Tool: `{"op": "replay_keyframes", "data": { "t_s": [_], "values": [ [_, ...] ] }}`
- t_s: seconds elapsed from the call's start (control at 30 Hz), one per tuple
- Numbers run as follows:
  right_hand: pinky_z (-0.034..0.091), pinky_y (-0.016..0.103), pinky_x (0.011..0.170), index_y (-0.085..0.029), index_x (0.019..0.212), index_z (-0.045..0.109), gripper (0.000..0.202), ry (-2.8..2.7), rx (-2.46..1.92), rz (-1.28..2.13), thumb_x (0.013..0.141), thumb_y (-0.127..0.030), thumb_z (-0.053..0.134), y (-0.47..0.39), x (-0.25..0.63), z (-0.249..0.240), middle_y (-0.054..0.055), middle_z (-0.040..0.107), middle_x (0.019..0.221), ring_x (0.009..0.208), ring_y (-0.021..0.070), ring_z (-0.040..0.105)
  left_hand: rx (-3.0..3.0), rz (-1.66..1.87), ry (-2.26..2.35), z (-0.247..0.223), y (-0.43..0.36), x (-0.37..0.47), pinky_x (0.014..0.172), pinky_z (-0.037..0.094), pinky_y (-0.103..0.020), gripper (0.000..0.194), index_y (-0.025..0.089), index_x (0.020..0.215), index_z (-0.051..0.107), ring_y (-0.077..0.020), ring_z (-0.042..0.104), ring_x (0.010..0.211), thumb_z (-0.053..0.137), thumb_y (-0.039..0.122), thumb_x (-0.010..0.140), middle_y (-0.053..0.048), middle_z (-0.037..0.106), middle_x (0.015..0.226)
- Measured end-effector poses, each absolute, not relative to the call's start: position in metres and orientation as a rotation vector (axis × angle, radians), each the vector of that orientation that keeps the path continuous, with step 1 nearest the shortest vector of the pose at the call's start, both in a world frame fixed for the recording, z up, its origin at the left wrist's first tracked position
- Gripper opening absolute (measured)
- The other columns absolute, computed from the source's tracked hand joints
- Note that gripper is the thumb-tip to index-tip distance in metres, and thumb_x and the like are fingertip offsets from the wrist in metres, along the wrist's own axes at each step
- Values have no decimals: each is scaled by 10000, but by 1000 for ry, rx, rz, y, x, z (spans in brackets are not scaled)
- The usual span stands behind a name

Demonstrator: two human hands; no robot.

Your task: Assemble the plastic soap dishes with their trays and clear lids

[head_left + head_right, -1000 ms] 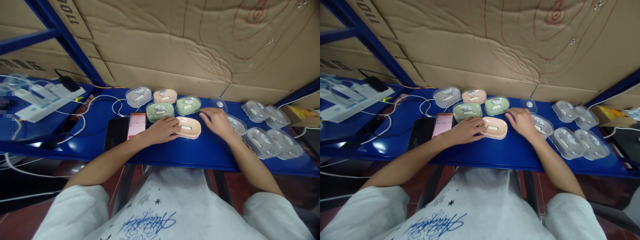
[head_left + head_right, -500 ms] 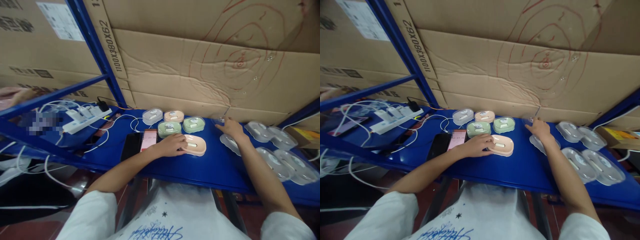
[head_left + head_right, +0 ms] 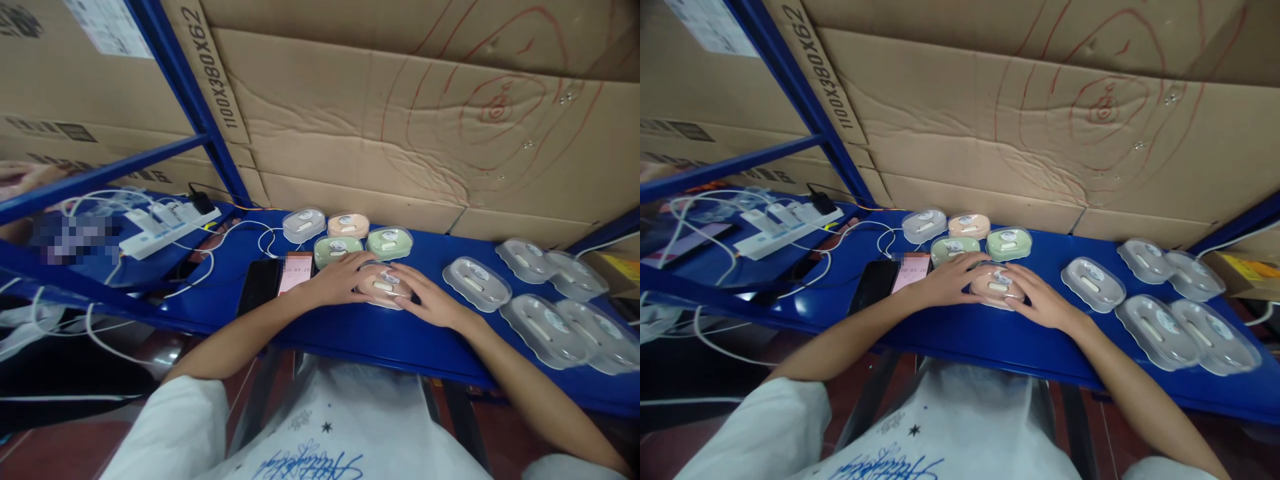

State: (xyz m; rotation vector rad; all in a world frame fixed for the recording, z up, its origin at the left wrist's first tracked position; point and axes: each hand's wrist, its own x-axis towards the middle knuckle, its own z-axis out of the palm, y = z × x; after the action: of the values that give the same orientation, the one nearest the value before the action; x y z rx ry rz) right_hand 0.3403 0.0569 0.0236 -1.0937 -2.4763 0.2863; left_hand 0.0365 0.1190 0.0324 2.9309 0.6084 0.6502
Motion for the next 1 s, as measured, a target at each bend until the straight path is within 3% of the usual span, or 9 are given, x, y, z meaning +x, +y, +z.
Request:
{"op": "replay_keyframes", "data": {
  "t_s": [0.13, 0.3, 0.53, 0.73, 1.0],
  "values": [
    [341, 622, 1322, -362, 1737, 249, 666, -2548, -1082, 194, 1119, -444, 481, 55, 335, 23, 63, 342, 1769, 1642, 320, 317, 2909, 647, 569, 27, 123, 37, 1175, 502, -514, 576, 244, 1510, 570, -331, 592, 1400, 710, 506, 1017, -149, 613, 1502],
    [362, 611, 1317, -359, 1745, 226, 826, -2597, -1092, 94, 1046, -555, 620, 55, 332, 19, 66, 277, 1792, 1657, 348, 265, 2891, 711, 542, 26, 121, 37, 1135, 536, -495, 529, 225, 1484, 610, -324, 619, 1361, 693, 480, 1028, -162, 645, 1449],
    [362, 583, 1326, -340, 1759, 148, 828, -2609, -997, -74, 1075, -447, 603, 55, 331, 12, 73, 299, 1782, 1661, 328, 253, 2924, 716, 508, 25, 118, 37, 1130, 538, -518, 516, 208, 1475, 604, -341, 604, 1354, 712, 417, 1015, -172, 642, 1436],
    [345, 588, 1337, -356, 1749, 203, 804, -2601, -1017, -31, 1067, -492, 606, 58, 333, 8, 55, 326, 1772, 1653, 324, 285, 2910, 681, 563, 24, 118, 38, 1112, 542, -497, 480, 192, 1397, 613, -343, 598, 1347, 746, 411, 990, -169, 628, 1438],
    [362, 598, 1321, -356, 1705, 353, 714, -2575, -1087, 45, 1054, -505, 606, 60, 332, 13, 53, 384, 1751, 1622, 330, 361, 2913, 624, 622, 24, 116, 40, 1141, 512, -496, 519, 192, 1445, 573, -340, 581, 1373, 708, 453, 1017, -174, 614, 1459]
  ]
}}
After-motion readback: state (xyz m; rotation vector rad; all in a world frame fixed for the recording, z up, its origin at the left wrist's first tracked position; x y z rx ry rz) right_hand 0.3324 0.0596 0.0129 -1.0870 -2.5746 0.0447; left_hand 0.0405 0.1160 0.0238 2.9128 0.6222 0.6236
